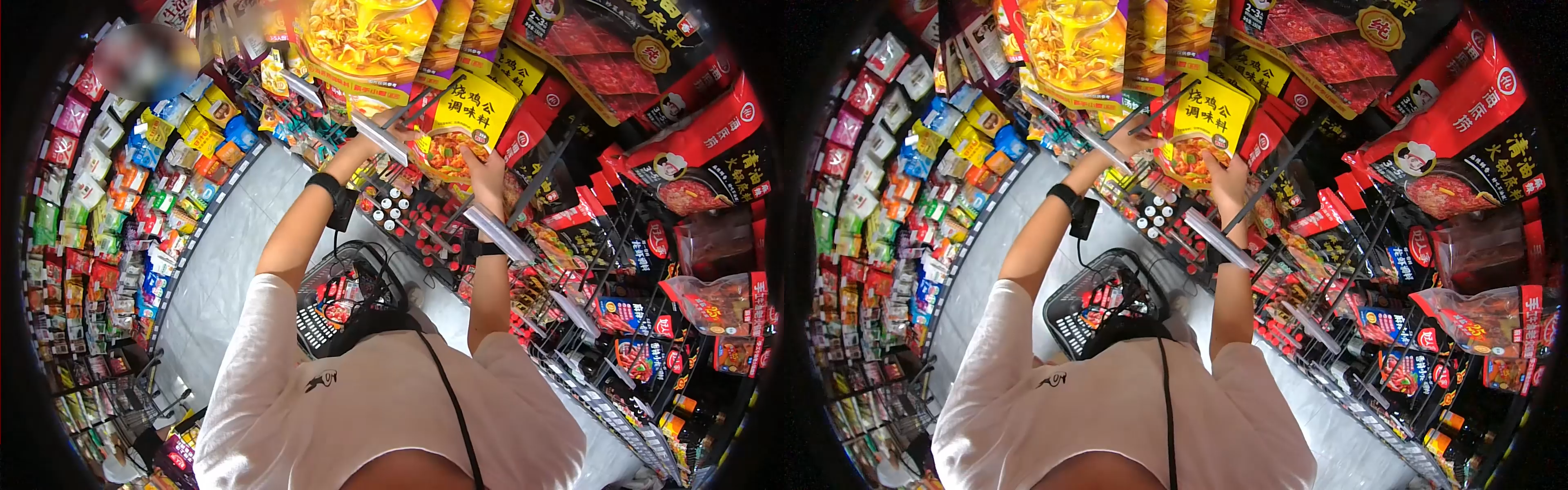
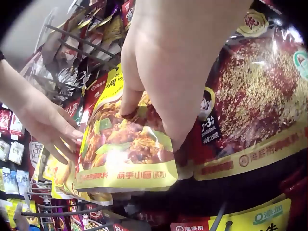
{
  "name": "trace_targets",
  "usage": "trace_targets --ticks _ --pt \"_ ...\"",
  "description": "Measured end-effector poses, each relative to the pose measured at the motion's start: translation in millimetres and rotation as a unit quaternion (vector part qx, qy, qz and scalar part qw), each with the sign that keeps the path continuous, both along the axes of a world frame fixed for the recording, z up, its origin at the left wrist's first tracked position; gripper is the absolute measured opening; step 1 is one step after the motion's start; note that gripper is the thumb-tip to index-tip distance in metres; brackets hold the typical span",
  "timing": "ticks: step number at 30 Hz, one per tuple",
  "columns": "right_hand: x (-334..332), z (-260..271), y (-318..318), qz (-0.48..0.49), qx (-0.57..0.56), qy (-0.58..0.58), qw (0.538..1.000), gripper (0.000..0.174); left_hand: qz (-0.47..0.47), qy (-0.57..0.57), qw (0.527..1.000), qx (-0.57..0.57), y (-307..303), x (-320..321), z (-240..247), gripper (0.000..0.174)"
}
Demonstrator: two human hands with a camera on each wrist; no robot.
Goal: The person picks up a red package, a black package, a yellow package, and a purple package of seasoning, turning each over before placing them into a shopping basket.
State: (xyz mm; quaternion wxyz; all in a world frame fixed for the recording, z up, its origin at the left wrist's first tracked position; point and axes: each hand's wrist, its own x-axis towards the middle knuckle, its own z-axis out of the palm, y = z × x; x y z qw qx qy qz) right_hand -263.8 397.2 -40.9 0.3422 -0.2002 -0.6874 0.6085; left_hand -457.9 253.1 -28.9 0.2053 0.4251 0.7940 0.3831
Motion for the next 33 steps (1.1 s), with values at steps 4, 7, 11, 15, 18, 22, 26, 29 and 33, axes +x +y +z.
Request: trace_targets --ticks 4,7,11,15,18,22,26,29,33 --pt "11.4 10.6 -9.1 0.011 -0.005 -0.043 0.999 0.027 -0.042 -0.084 0.989 0.117 -16.7 8.3 -13.0 0.048" --pt "21.0 20.3 -19.0 0.017 -0.015 -0.062 0.998 0.028 -0.044 -0.002 0.995 0.088 -28.2 20.3 1.1 0.041" --pt "24.3 14.4 -25.8 0.028 -0.047 -0.082 0.995 0.031 -0.093 0.014 0.99 0.109 -41.9 21.7 0.3 0.029" --pt "34.6 24.2 -41.4 0.007 0.046 -0.11 0.993 0.032 -0.077 -0.004 0.99 0.118 -55.7 24.7 -5.9 0.023" --pt "43.1 40.8 -58.1 -0.002 0.076 -0.115 0.99 0.029 -0.067 -0.049 0.996 0.038 -66.7 33.7 10.1 0.024" --pt "43.9 21.2 -64.6 0.032 0.034 -0.053 0.997 0.026 -0.074 -0.084 0.991 0.07 -79.9 43.7 20.4 0.024" --pt "43.1 7.8 -70.8 0.021 0.038 -0.053 0.998 0.023 -0.065 -0.078 0.99 0.101 -87.2 43.9 15.2 0.022" --pt "44.4 10.4 -79.0 0.013 0.022 -0.061 0.998 0.023 -0.067 -0.065 0.992 0.089 -92.0 44.6 17.0 0.022" --pt "46.0 11.8 -89.3 0.038 -0.063 -0.049 0.996 0.024 -0.073 -0.058 0.991 0.094 -97.0 39.3 7.6 0.022"
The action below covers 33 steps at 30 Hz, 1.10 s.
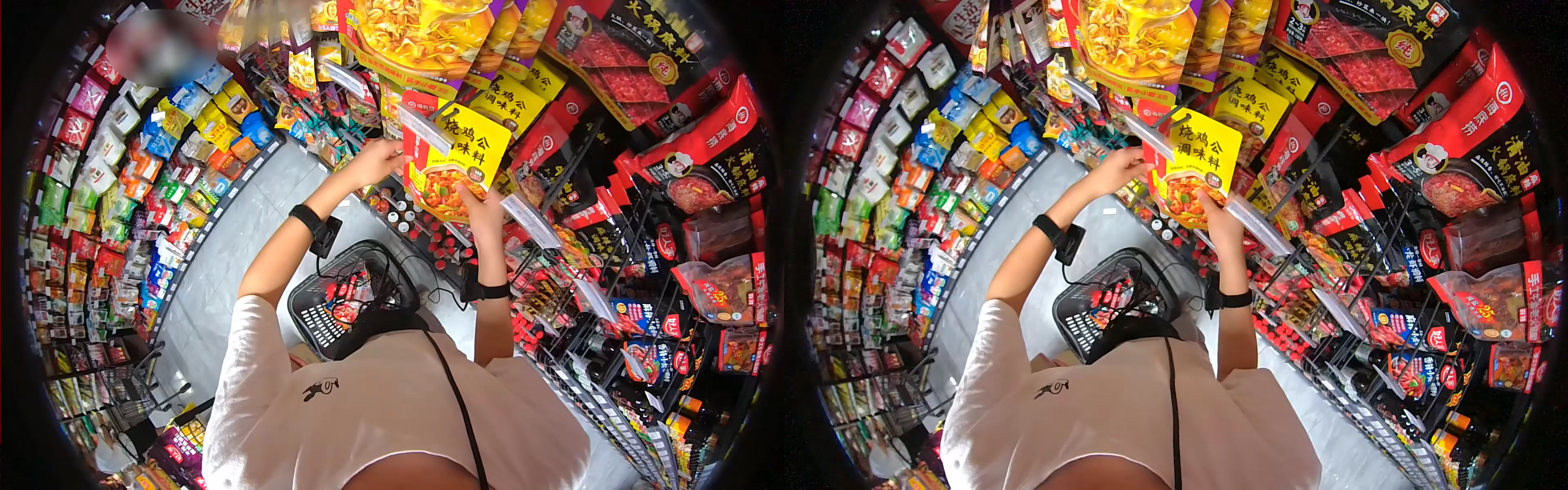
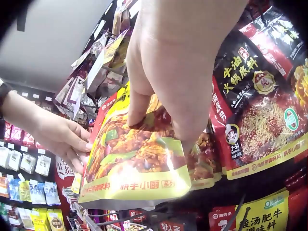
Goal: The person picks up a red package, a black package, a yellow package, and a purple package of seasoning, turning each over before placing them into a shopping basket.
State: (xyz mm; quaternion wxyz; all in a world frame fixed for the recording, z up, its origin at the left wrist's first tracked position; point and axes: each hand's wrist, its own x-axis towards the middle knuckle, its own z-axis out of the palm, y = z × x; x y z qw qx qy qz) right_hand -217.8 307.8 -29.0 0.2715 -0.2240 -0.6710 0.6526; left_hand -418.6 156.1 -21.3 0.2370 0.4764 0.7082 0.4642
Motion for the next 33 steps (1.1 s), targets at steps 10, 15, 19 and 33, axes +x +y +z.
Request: trace_targets --ticks 10,15,19,33 --pt "0.8 7.5 -19.7 0.012 -0.019 -0.002 1.0 0.022 0.019 -0.008 1.0 -0.015 -19.1 10.2 21.3 0.021" --pt "1.0 6.5 -29.6 0.031 0.016 0.008 0.999 0.021 0.014 -0.015 1.0 -0.018 -31.1 7.8 13.7 0.023" --pt "4.1 -2.8 -39.1 0.04 -0.005 0.023 0.999 0.021 0.027 -0.011 0.998 -0.049 -44.1 9.8 2.1 0.022" --pt "102.8 -66.5 -78.1 0.117 -0.16 -0.073 0.977 0.03 -0.062 -0.049 0.982 -0.172 -98.2 108.7 -16.6 0.028"
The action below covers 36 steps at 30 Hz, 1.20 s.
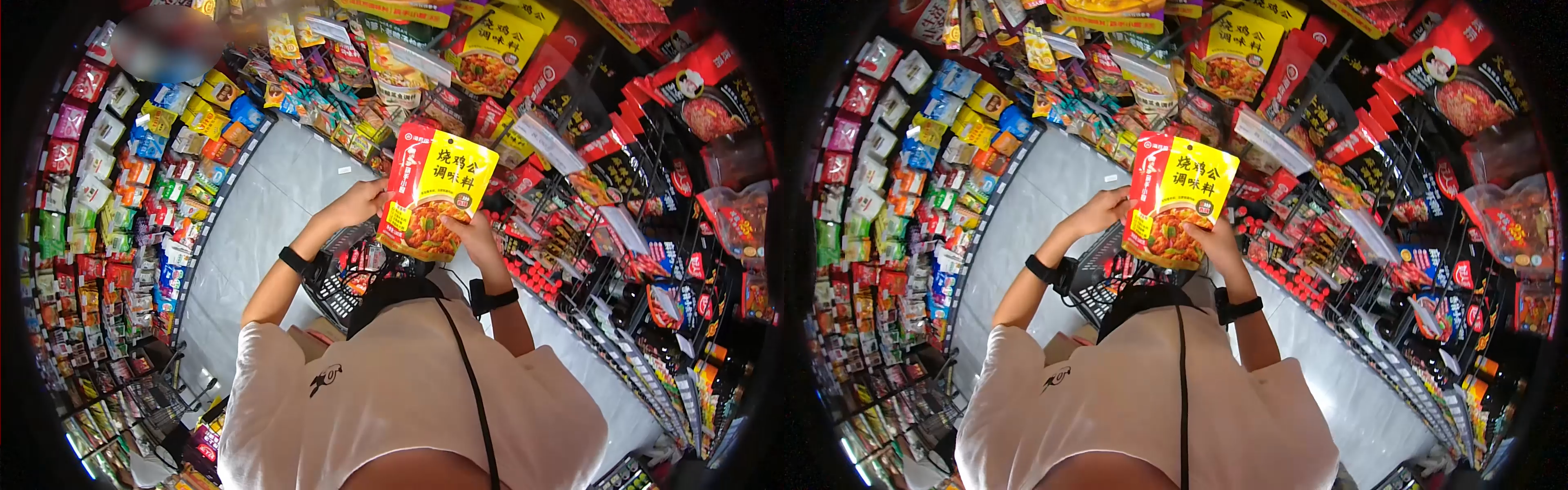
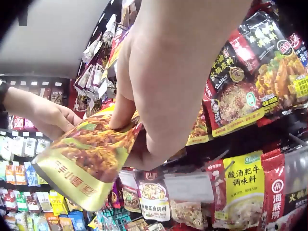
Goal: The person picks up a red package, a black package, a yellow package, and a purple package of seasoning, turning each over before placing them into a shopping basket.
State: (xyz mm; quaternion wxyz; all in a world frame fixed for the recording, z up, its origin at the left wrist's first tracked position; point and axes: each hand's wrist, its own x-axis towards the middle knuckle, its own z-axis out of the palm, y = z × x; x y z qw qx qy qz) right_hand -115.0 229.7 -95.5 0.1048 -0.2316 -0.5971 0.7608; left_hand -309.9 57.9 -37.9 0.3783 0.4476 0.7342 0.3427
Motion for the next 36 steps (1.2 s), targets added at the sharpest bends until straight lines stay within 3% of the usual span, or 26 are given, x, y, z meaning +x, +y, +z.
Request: trace_targets --ticks 17,21,24,28,29,31,32,33,34,36 --pt "40.3 -7.9 -50.3 0.022 -0.073 -0.02 0.997 0.028 0.027 -0.099 0.994 -0.035 -48.7 42.0 -9.4 0.027" --pt "32.4 -43.4 -58.4 0.024 -0.158 -0.029 0.987 0.033 0.055 -0.029 0.998 -0.006 -63.6 46.0 -33.1 0.024" --pt "19.3 -87.8 -68.9 0.037 -0.29 -0.039 0.956 0.036 0.084 0.013 0.996 -0.039 -80.9 43.8 -76.8 0.022" --pt "8.2 -160.4 -84.1 0.105 -0.336 -0.128 0.927 0.036 0.184 -0.137 0.973 -0.028 -121.8 44.1 -187.3 0.026" --pt "6.1 -178.4 -88.4 0.127 -0.33 -0.152 0.923 0.035 0.16 -0.062 0.98 -0.099 -136.6 42.3 -237.0 0.03" --pt "5.7 -220.3 -101.6 0.16 -0.283 -0.181 0.928 0.035 -0.084 0.137 0.984 -0.082 -167.0 41.4 -293.3 0.03" --pt "6.1 -238.3 -108.7 0.176 -0.26 -0.212 0.926 0.035 -0.205 0.233 0.948 -0.068 -175.1 41.4 -312.3 0.03" --pt "7.1 -254.0 -115.1 0.192 -0.235 -0.242 0.922 0.034 -0.082 0.131 0.975 -0.158 -177.9 50.0 -326.0 0.029" --pt "8.6 -261.1 -120.8 0.208 -0.211 -0.272 0.916 0.034 0.044 0.022 0.968 -0.244 -181.2 68.9 -334.1 0.028" --pt "10.9 -283.5 -130.0 0.214 -0.143 -0.368 0.893 0.042 0.142 -0.054 0.932 -0.328 -189.2 90.6 -345.6 0.027"
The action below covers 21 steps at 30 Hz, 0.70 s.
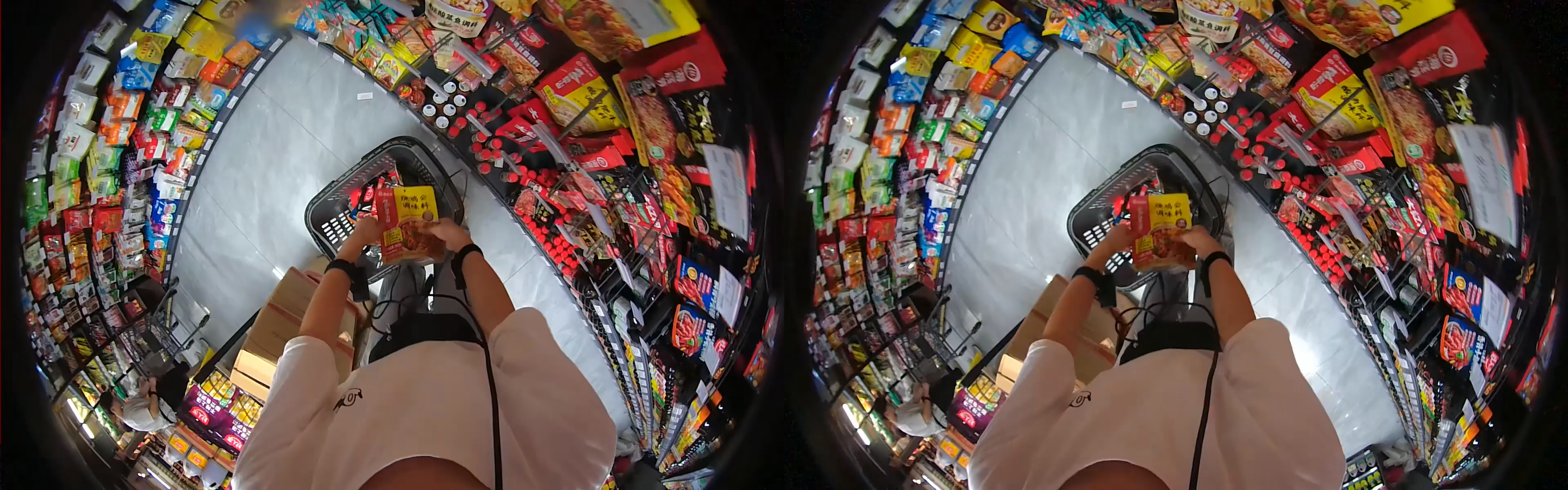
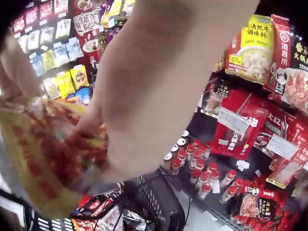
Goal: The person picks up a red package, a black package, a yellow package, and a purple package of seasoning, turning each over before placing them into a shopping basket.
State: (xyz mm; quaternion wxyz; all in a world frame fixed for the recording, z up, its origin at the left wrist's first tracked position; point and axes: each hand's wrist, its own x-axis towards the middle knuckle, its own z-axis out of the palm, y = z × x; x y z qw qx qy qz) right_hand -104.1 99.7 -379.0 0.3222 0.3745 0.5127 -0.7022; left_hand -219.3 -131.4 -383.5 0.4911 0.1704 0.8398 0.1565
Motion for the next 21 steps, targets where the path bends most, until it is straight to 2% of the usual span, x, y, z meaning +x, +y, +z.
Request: trace_targets --ticks 2,3,5,6,7,8,10,11,12,14,16,18,19,20,21 --pt "11.8 -36.5 -11.6 0.041 0.065 -0.049 0.996 0.045 -0.044 0.009 0.999 0.0 -11.0 16.8 -3.7 0.029" --pt "6.1 -13.3 -9.2 0.106 0.108 -0.059 0.987 0.049 -0.054 0.001 0.999 0.007 -19.5 24.4 -14.2 0.031" --pt "16.4 -36.6 -11.8 0.086 0.049 -0.077 0.992 0.049 -0.065 -0.044 0.996 0.035 -44.7 39.6 -51.2 0.038" --pt "25.2 -58.0 -13.3 0.074 0.021 -0.086 0.993 0.048 0.12 -0.161 0.98 0.003 -34.6 42.2 -32.7 0.039" --pt "37.9 -91.2 -18.0 0.07 -0.002 -0.085 0.994 0.047 0.319 -0.231 0.919 -0.031 -23.1 44.1 -11.0 0.041" --pt "49.9 -130.0 -23.8 0.065 -0.025 -0.084 0.994 0.045 0.362 -0.257 0.896 0.002 -23.8 45.5 -3.0 0.04" --pt "44.1 -128.7 -24.6 0.07 -0.043 -0.092 0.992 0.04 0.445 -0.304 0.839 0.071 -23.6 48.3 4.8 0.041" --pt "40.5 -127.6 -24.7 0.078 -0.04 -0.101 0.991 0.037 0.479 -0.286 0.827 0.061 -19.2 47.6 7.3 0.035" --pt "29.9 -109.4 -25.3 0.086 -0.037 -0.109 0.99 0.035 0.435 -0.243 0.865 0.062 -18.2 47.0 4.2 0.032" --pt "13.1 -71.9 -28.9 0.031 -0.075 -0.087 0.993 0.032 0.336 -0.151 0.928 0.062 -19.2 46.1 -7.9 0.028" --pt "6.0 -63.2 -35.3 -0.003 -0.076 -0.061 0.995 0.029 0.204 -0.029 0.978 0.032 -22.0 47.3 -26.6 0.027" --pt "0.2 -70.4 -37.7 -0.018 -0.037 -0.029 0.999 0.027 0.252 -0.017 0.966 -0.048 -23.4 45.5 -38.0 0.033" --pt "0.1 -85.6 -36.2 0.045 -0.028 0.006 0.999 0.023 0.175 0.01 0.982 -0.072 -22.5 34.4 -28.3 0.026" --pt "-1.6 -100.9 -33.6 0.108 -0.018 0.039 0.993 0.02 0.196 0.029 0.978 -0.06 -21.9 36.3 -14.7 0.023" --pt "-1.7 -108.9 -31.4 0.171 -0.008 0.072 0.983 0.017 0.23 0.023 0.973 -0.028 -35.6 42.0 -39.3 0.022"
